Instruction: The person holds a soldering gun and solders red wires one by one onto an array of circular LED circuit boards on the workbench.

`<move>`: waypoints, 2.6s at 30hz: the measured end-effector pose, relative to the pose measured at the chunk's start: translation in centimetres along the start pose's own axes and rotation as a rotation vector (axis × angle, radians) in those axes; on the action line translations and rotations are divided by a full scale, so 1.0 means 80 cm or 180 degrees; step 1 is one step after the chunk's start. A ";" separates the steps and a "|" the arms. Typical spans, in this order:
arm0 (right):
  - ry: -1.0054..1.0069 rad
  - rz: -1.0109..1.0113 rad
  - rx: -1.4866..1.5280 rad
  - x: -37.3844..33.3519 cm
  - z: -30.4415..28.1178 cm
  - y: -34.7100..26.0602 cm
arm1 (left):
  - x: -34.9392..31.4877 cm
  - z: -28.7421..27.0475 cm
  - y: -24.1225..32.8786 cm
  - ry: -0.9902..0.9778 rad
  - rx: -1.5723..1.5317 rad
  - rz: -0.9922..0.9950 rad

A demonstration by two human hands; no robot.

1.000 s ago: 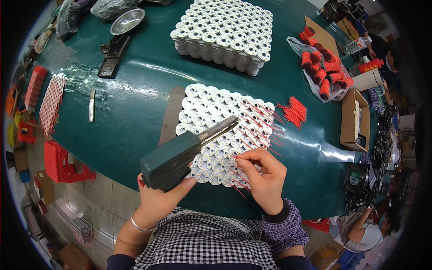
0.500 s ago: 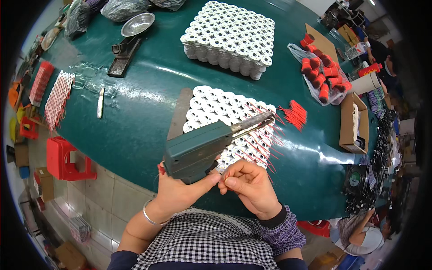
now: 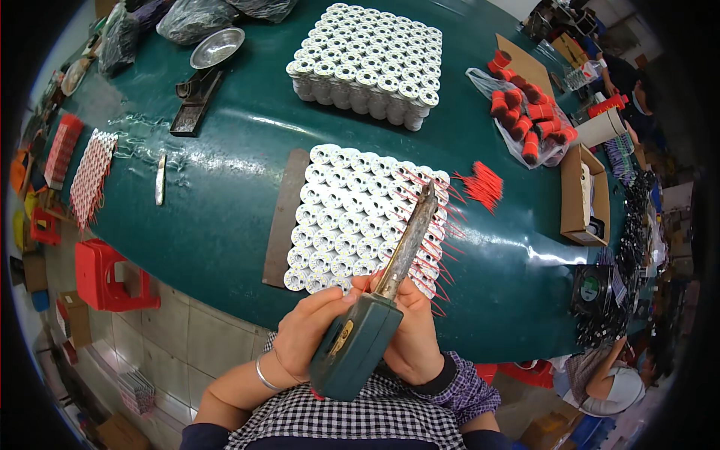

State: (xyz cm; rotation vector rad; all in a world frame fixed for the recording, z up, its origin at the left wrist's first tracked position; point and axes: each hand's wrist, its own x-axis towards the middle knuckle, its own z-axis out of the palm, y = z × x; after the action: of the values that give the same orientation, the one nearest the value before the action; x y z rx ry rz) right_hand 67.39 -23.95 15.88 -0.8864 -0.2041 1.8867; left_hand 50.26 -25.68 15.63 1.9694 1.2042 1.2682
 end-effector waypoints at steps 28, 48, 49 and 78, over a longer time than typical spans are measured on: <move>-0.0012 -0.3672 -0.5830 0.083 -0.056 -0.057 | 0.001 -0.026 -0.010 0.0326 -0.1042 -0.2126; -0.0094 -0.3689 -0.5972 0.084 -0.056 -0.056 | 0.003 -0.021 -0.023 -0.0036 -0.0742 -0.1898; -0.0095 -0.3688 -0.5972 0.084 -0.056 -0.056 | 0.003 -0.021 -0.023 -0.0061 -0.0696 -0.1887; -0.0303 -0.3587 -0.5757 0.070 -0.047 -0.031 | -0.020 -0.049 -0.012 0.0154 -0.0659 -0.1977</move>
State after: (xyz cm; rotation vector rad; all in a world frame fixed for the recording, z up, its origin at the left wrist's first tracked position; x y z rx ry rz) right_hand 70.40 -18.92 11.70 -1.2538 -2.1189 0.2549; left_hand 46.05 -26.77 15.89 1.2738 1.4840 1.0585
